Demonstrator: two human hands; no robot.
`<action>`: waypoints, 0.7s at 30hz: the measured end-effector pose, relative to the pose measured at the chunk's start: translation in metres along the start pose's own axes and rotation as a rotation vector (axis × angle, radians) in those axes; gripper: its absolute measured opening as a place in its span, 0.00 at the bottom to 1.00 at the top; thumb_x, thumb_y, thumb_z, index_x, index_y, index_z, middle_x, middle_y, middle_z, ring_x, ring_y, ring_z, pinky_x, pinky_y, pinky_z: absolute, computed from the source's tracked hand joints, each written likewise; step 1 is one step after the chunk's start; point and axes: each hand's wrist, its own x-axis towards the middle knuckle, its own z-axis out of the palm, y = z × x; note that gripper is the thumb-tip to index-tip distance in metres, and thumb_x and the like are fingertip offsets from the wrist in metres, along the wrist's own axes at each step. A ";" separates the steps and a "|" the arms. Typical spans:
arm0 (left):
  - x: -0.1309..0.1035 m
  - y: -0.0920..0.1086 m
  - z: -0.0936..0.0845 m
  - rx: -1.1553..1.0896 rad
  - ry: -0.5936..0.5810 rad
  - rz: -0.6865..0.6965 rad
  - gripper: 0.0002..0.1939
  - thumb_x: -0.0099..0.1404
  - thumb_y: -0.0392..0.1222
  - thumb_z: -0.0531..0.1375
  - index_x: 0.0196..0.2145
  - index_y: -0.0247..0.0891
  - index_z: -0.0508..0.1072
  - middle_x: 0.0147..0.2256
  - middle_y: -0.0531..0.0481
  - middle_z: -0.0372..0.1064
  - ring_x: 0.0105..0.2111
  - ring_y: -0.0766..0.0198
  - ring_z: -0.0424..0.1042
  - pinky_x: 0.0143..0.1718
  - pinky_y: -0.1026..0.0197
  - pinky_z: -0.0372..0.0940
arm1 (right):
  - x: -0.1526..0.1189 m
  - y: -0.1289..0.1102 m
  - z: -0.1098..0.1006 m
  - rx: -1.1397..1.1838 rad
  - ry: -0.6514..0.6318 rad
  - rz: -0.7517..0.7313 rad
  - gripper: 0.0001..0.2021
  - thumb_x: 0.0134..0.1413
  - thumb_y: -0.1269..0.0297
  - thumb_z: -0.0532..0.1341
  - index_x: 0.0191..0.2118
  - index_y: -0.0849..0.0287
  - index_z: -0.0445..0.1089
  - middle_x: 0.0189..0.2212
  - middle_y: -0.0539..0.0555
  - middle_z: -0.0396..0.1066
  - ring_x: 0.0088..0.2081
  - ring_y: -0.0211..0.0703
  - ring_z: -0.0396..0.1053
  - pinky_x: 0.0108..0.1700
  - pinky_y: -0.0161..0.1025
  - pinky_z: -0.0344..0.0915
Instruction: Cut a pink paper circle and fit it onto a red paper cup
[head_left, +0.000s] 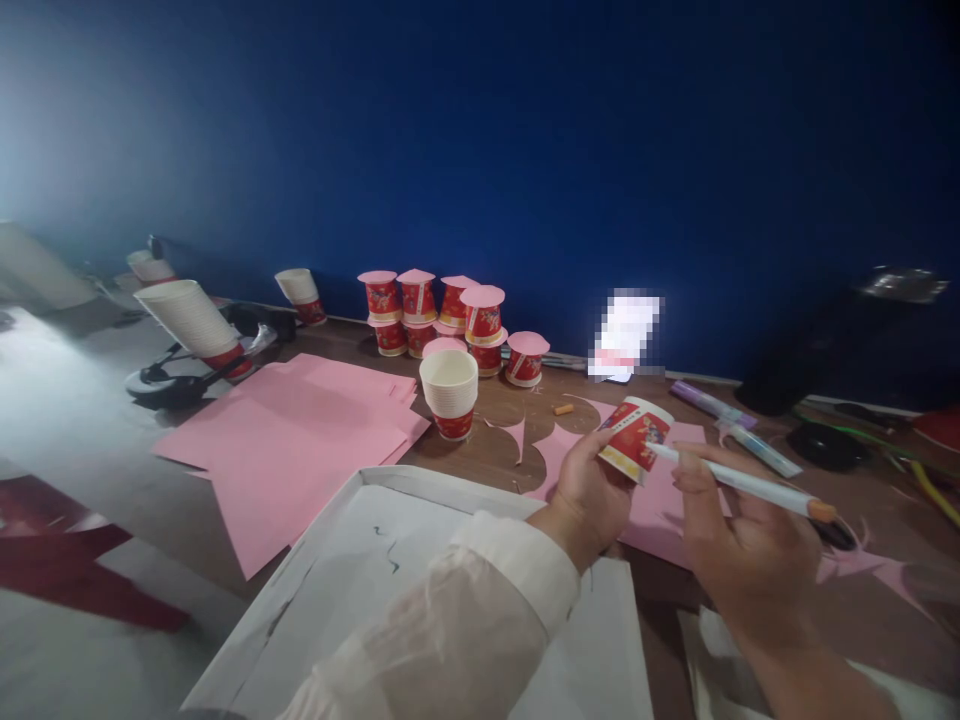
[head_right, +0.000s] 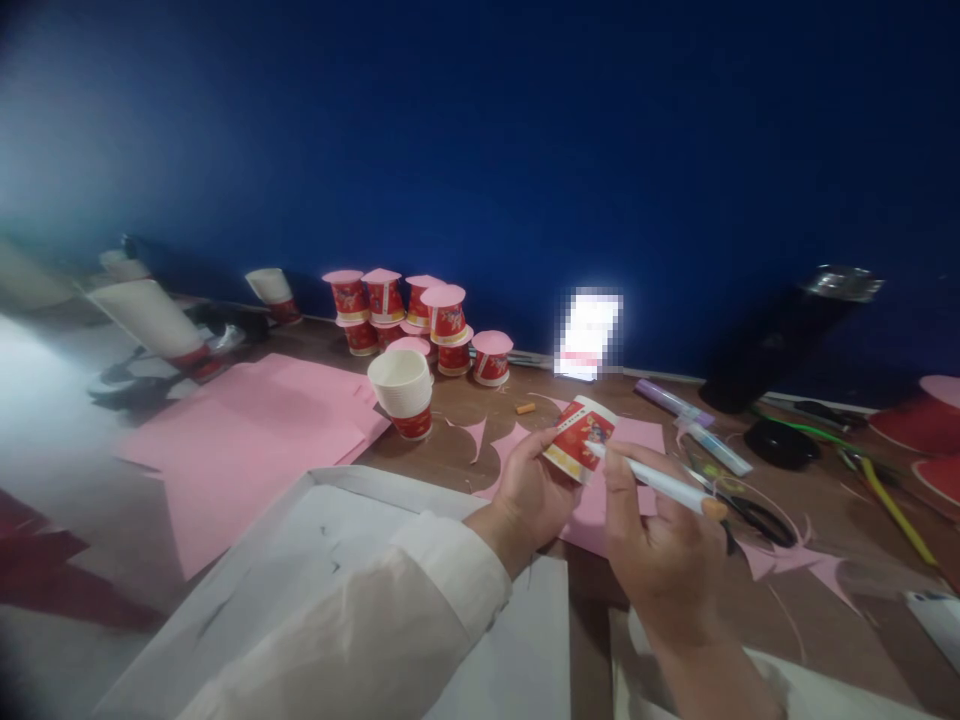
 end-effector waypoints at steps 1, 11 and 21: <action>0.000 0.000 0.000 -0.003 -0.003 0.004 0.09 0.62 0.34 0.59 0.37 0.31 0.80 0.36 0.42 0.79 0.36 0.61 0.76 0.44 0.63 0.67 | 0.000 0.000 0.000 -0.002 0.002 -0.005 0.12 0.69 0.60 0.60 0.42 0.60 0.79 0.37 0.59 0.83 0.40 0.50 0.81 0.45 0.41 0.72; 0.000 -0.002 0.000 0.020 -0.002 0.019 0.08 0.62 0.33 0.60 0.35 0.31 0.79 0.34 0.43 0.78 0.35 0.62 0.75 0.43 0.63 0.68 | 0.000 0.000 0.002 0.007 -0.028 -0.038 0.11 0.70 0.62 0.59 0.43 0.61 0.78 0.38 0.60 0.83 0.41 0.50 0.80 0.46 0.43 0.73; 0.001 -0.001 -0.002 0.050 0.001 -0.001 0.09 0.61 0.35 0.60 0.38 0.31 0.80 0.36 0.43 0.79 0.37 0.61 0.76 0.45 0.62 0.68 | 0.000 0.001 0.003 0.018 -0.035 -0.065 0.10 0.70 0.62 0.59 0.43 0.59 0.77 0.39 0.59 0.83 0.41 0.50 0.81 0.47 0.43 0.73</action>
